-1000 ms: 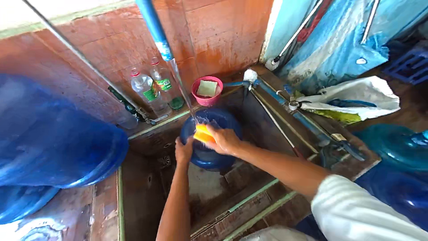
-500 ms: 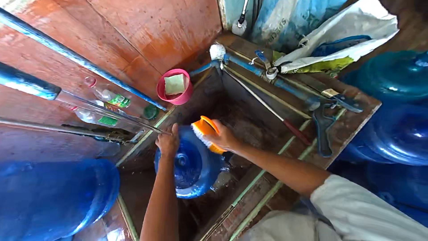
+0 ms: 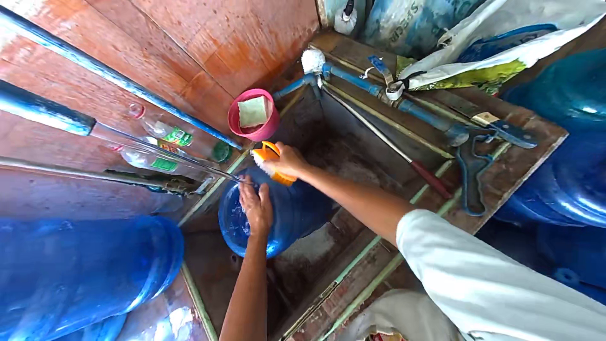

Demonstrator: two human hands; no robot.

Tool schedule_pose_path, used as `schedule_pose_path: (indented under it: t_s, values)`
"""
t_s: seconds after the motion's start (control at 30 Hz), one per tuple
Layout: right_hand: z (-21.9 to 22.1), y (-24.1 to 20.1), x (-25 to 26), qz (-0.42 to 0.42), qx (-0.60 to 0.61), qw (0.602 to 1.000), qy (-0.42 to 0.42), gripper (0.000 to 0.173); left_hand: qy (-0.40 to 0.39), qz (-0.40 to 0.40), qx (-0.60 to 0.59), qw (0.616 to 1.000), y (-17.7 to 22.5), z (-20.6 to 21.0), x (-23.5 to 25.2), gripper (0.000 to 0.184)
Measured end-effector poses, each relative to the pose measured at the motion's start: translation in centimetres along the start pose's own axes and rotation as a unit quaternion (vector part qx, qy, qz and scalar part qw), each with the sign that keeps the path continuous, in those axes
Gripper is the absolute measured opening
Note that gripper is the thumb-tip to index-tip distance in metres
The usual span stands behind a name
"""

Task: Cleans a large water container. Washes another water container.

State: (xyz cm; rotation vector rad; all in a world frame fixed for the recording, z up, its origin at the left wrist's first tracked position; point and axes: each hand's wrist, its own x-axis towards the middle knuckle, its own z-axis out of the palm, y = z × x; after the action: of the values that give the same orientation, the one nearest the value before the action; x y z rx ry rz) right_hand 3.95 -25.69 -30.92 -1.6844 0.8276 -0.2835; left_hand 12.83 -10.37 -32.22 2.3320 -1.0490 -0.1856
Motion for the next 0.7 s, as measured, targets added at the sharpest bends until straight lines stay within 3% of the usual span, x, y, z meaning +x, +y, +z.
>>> schedule_pose_path:
  t_s: [0.07,0.13,0.23,0.33,0.37,0.5,0.6,0.7]
  values:
    - [2.2,0.5,-4.7,-0.011,0.0,1.0,0.015,0.069,-0.006,-0.086,0.011,0.996,-0.8,-1.0,0.9,0.077]
    - [2.5,0.4,-7.9,0.004,-0.013,1.0,-0.002,0.07,-0.001,-0.098,0.018,0.995,-0.7,-1.1,0.7,0.08]
    - [0.9,0.8,-5.0,0.021,0.027,0.999,-0.014,0.065,0.003,0.01,0.017,1.0,-1.0,0.1,-2.9,0.085]
    - [0.0,1.7,-2.5,0.032,0.045,0.998,0.033,0.064,0.006,0.112,0.006,0.994,-1.2,0.7,-4.9,0.092]
    - [0.5,2.2,-3.9,0.031,0.041,0.998,0.048,0.065,0.014,0.103,0.005,0.995,-1.5,0.4,-4.8,0.09]
    - [2.3,6.4,-12.6,0.053,0.009,0.999,0.007,0.073,0.026,-0.069,0.003,0.997,-1.8,-0.8,-4.0,0.096]
    - [-1.8,6.6,-15.6,0.076,-0.058,0.995,-0.04,0.072,-0.006,-0.033,-0.02,0.999,-1.6,-1.4,-4.9,0.097]
    - [-8.0,5.8,-18.4,0.017,-0.124,0.982,0.14,0.063,-0.012,0.037,-0.026,0.999,-2.1,-1.6,-6.4,0.093]
